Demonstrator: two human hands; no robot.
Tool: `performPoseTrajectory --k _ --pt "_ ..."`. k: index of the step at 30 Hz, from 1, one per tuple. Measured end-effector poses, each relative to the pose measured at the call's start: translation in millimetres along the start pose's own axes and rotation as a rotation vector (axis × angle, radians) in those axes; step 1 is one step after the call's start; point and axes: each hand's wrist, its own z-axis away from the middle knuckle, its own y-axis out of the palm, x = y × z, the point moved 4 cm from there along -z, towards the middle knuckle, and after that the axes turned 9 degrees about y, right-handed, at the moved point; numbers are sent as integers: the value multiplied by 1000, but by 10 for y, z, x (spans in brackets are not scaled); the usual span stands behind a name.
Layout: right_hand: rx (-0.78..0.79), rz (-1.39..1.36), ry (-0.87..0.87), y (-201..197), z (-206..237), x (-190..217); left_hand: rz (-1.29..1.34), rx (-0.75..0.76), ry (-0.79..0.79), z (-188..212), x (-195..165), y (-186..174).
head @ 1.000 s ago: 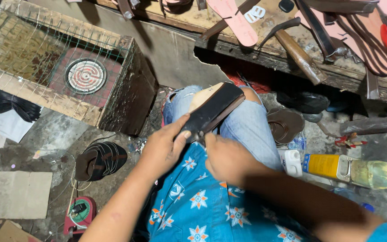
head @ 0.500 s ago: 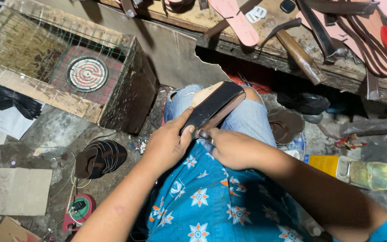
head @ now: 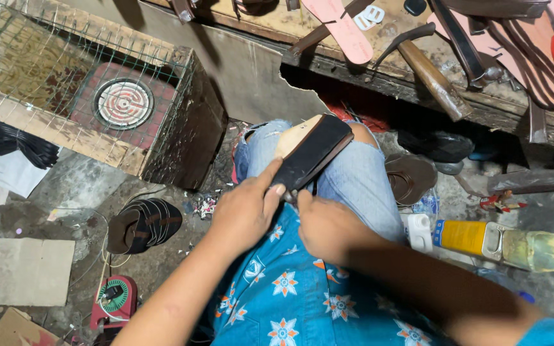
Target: The person sits on the floor and works a black shoe upper over a sole on their lap, using pincers to pull and tuck the upper edge and a hammer to pound it in place. They turn the shoe over, work around the toe and sides, then place the shoe on a small heated plate in a wooden box.
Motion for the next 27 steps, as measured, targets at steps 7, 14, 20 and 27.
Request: performPoseTrajectory --k 7,14,20,27 --pt "-220 122 -111 -300 82 -17 27 21 -37 -61 -92 -72" --pt "-63 234 15 -485 83 -17 -21 -15 -11 9 -196 -73" --pt "234 24 158 -414 149 -181 -88 29 -29 108 -226 -7" --pt "-350 -162 -155 -154 -31 -122 105 -7 57 -65 72 -74"
